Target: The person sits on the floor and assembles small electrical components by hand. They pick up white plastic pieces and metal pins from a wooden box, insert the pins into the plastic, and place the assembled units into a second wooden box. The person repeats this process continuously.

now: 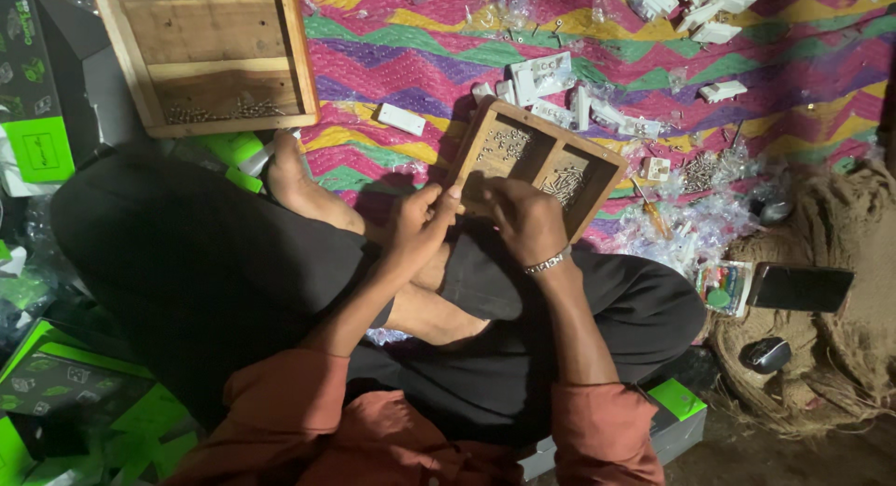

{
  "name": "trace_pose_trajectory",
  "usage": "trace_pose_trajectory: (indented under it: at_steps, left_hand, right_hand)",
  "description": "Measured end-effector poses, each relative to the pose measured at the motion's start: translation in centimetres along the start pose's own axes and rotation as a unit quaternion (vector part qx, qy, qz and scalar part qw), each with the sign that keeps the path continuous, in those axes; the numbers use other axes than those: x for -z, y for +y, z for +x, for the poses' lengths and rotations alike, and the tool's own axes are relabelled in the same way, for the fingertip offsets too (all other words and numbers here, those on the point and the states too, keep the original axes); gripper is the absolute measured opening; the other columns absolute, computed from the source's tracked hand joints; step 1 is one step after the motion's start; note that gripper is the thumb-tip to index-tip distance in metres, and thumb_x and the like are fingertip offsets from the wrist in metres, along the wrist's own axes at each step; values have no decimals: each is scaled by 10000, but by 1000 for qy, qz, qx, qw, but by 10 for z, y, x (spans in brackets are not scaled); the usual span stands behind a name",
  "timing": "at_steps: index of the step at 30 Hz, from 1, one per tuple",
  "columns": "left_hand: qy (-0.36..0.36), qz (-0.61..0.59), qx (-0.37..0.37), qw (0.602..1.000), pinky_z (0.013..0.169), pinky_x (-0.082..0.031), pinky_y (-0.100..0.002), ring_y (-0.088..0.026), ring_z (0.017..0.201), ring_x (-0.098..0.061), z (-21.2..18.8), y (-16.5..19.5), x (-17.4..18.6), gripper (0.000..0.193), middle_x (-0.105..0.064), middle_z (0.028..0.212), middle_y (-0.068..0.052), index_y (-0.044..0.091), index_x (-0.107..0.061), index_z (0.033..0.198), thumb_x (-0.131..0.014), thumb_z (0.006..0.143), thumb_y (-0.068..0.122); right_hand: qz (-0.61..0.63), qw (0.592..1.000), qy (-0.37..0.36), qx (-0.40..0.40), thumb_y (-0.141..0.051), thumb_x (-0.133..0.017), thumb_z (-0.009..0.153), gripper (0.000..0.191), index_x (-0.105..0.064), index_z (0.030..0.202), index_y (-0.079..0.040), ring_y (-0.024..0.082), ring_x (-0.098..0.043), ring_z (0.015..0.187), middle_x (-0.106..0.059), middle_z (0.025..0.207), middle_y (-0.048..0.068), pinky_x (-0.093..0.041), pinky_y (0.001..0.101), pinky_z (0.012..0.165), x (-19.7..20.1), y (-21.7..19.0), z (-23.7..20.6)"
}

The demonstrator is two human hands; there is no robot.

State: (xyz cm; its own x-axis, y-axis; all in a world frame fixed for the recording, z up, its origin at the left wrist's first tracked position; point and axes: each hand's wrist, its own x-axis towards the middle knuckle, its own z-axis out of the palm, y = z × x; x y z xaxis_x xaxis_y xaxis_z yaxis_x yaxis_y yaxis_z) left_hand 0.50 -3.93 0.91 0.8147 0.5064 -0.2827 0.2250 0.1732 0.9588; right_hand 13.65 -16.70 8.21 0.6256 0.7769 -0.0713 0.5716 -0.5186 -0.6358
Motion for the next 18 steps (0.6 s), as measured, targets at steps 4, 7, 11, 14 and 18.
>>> trace_pose_trajectory:
  at_steps: [4,7,11,14,18]
  left_hand:
    - [2,38,-5,999,516,-390,-284,-79,591,-512,0,-4,-2,436,-520,605,-33,2,-580,785,-621,1054,343]
    - [-15,64,-8,998,508,-394,-280,-79,569,-513,1,-12,-3,449,-564,595,-21,4,-601,770,-612,1052,353]
    - [-66,9,1,998,520,-435,-251,-49,577,-567,0,-22,-3,430,-626,622,5,36,-674,806,-567,1052,372]
    - [-61,-40,24,997,561,-487,-243,-42,624,-620,0,-26,-6,463,-668,674,-1,25,-652,791,-564,1066,386]
    - [-34,-33,19,999,567,-445,-253,-51,641,-573,1,-25,-6,440,-647,686,-22,6,-664,841,-567,1076,365]
  right_hand:
    - [74,995,-57,-21,-129,-771,882,190,-737,1030,-14,311,-724,741,-729,886,167,-552,387,651,1,-9,2]
    - [83,990,-105,-39,-167,-789,877,201,-748,1007,-20,300,-705,691,-719,838,161,-532,383,628,2,-15,2]
    - [92,988,-119,-35,-161,-774,909,174,-737,991,-13,302,-716,726,-730,858,155,-536,381,659,1,-13,0]
    - [107,991,-74,22,-163,-728,943,158,-724,1012,-21,304,-743,819,-742,923,149,-562,379,722,10,0,-4]
    - [-62,993,61,-74,-187,-733,933,166,-763,958,-25,269,-693,695,-731,843,155,-531,388,630,43,35,-16]
